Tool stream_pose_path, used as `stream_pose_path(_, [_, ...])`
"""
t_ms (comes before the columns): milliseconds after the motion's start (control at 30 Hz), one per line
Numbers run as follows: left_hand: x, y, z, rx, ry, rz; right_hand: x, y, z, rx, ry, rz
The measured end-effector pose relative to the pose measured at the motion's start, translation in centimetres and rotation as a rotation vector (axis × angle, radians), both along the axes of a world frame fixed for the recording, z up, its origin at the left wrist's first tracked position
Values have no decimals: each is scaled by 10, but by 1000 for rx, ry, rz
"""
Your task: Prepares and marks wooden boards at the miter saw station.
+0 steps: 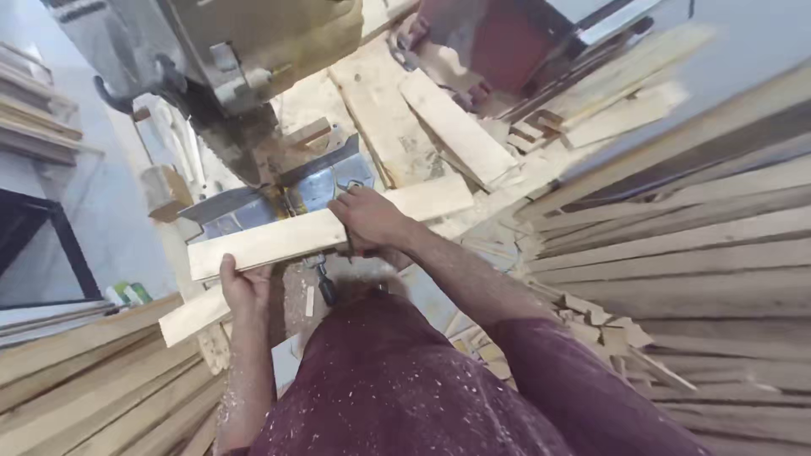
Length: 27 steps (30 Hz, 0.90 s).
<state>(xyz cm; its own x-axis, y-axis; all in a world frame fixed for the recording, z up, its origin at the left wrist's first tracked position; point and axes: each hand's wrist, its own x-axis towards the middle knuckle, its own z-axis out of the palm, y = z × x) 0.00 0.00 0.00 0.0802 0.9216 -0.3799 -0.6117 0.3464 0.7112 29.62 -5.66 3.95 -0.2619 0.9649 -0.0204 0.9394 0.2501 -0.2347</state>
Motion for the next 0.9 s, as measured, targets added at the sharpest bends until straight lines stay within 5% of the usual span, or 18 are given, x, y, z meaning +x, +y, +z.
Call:
stream_pose_path(167, [1, 44, -12, -41, 23, 82, 41, 36, -10, 219, 233, -162])
stream_pose_path(300, [4, 59, -20, -51, 36, 75, 94, -2, 25, 217, 554, -743])
stream_pose_path(467, [-11, 57, -8, -371, 602, -237, 151, -64, -13, -37, 472, -1231])
stream_pose_path(600, [-4, 47, -6, -421, 742, -251, 163, -88, -72, -292, 275, -1314])
stream_pose_path(733, [3, 49, -9, -403, 719, -193, 173, -79, -103, -268, 180, -1228])
stream_pose_path(900, [15, 19, 5, -319, 768, -164, 190, -37, -39, -101, 302, -1089])
